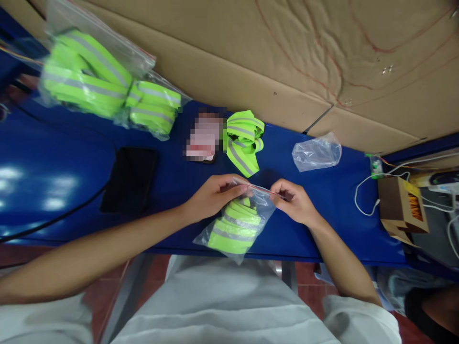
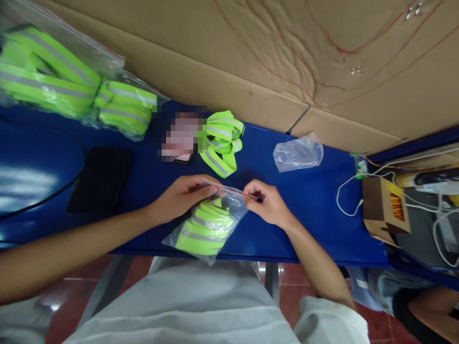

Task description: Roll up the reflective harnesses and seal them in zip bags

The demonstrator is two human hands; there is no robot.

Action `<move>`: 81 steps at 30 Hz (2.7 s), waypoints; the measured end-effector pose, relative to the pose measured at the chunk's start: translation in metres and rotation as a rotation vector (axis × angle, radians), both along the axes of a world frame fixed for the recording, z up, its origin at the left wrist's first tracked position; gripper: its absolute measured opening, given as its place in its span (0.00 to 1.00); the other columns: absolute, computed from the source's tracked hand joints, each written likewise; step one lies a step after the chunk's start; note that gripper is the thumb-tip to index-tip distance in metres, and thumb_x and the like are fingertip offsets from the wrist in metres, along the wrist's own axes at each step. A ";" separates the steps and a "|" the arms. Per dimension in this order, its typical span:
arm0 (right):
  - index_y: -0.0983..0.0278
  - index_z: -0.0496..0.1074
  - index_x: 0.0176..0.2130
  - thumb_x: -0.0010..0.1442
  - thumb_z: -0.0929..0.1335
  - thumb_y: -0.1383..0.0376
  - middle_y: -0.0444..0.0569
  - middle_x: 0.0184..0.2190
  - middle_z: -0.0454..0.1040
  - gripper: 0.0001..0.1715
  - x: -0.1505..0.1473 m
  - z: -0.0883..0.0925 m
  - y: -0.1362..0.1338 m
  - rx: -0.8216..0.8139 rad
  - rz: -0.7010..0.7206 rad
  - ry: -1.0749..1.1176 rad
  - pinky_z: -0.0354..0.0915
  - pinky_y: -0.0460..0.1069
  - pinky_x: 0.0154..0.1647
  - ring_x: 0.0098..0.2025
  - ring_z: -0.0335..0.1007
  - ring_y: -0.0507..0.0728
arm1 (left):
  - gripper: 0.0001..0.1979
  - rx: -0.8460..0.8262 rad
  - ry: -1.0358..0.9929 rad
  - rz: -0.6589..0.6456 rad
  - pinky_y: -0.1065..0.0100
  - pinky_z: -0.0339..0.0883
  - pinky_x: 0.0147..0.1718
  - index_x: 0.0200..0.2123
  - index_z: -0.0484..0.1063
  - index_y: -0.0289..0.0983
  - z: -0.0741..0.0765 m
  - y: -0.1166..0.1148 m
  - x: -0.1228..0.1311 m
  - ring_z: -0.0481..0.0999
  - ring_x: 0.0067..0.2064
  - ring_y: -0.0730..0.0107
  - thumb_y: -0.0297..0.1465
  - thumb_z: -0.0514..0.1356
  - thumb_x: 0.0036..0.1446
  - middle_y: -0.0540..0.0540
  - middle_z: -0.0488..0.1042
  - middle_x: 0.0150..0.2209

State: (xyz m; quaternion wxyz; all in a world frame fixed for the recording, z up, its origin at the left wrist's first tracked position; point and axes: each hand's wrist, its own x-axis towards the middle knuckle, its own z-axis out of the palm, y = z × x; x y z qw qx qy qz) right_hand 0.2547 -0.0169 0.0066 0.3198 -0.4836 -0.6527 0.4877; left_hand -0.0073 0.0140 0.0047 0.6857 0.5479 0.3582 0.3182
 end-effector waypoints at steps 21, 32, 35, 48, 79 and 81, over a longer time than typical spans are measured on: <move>0.63 0.71 0.36 0.66 0.71 0.57 0.44 0.29 0.70 0.12 -0.008 0.001 -0.005 -0.015 0.037 -0.009 0.60 0.45 0.30 0.28 0.63 0.50 | 0.10 0.029 -0.053 -0.040 0.77 0.71 0.41 0.41 0.82 0.35 -0.004 -0.003 0.005 0.81 0.40 0.74 0.35 0.65 0.66 0.47 0.84 0.39; 0.62 0.71 0.36 0.65 0.70 0.63 0.42 0.28 0.70 0.06 -0.014 0.007 -0.007 0.071 0.052 -0.097 0.61 0.45 0.31 0.28 0.63 0.49 | 0.12 0.068 -0.005 -0.066 0.74 0.70 0.40 0.42 0.82 0.35 -0.007 -0.004 0.007 0.81 0.41 0.71 0.38 0.64 0.66 0.47 0.84 0.39; 0.63 0.71 0.35 0.65 0.70 0.64 0.42 0.28 0.71 0.06 -0.015 0.008 -0.008 0.084 0.031 -0.115 0.60 0.45 0.31 0.28 0.64 0.49 | 0.13 0.076 0.007 -0.061 0.74 0.69 0.41 0.42 0.82 0.36 -0.009 -0.005 0.007 0.81 0.41 0.71 0.39 0.64 0.66 0.47 0.84 0.40; 0.62 0.71 0.35 0.64 0.71 0.64 0.42 0.28 0.72 0.06 -0.021 0.007 -0.009 0.155 0.040 -0.169 0.60 0.45 0.31 0.29 0.64 0.49 | 0.14 0.139 0.090 -0.077 0.73 0.69 0.39 0.44 0.81 0.35 -0.009 -0.008 0.009 0.80 0.40 0.69 0.39 0.61 0.68 0.46 0.84 0.40; 0.61 0.70 0.37 0.68 0.70 0.60 0.42 0.30 0.72 0.09 -0.029 0.003 -0.011 0.162 0.051 -0.164 0.62 0.46 0.33 0.30 0.66 0.50 | 0.15 0.377 0.216 -0.100 0.73 0.68 0.41 0.44 0.78 0.37 -0.010 -0.016 0.012 0.80 0.41 0.70 0.42 0.57 0.71 0.47 0.82 0.41; 0.61 0.70 0.37 0.68 0.70 0.60 0.43 0.30 0.73 0.09 -0.030 0.003 -0.011 0.168 0.047 -0.163 0.62 0.46 0.33 0.31 0.67 0.50 | 0.14 0.404 0.229 -0.042 0.73 0.67 0.38 0.41 0.78 0.36 -0.011 -0.016 0.011 0.78 0.38 0.71 0.41 0.59 0.70 0.48 0.80 0.38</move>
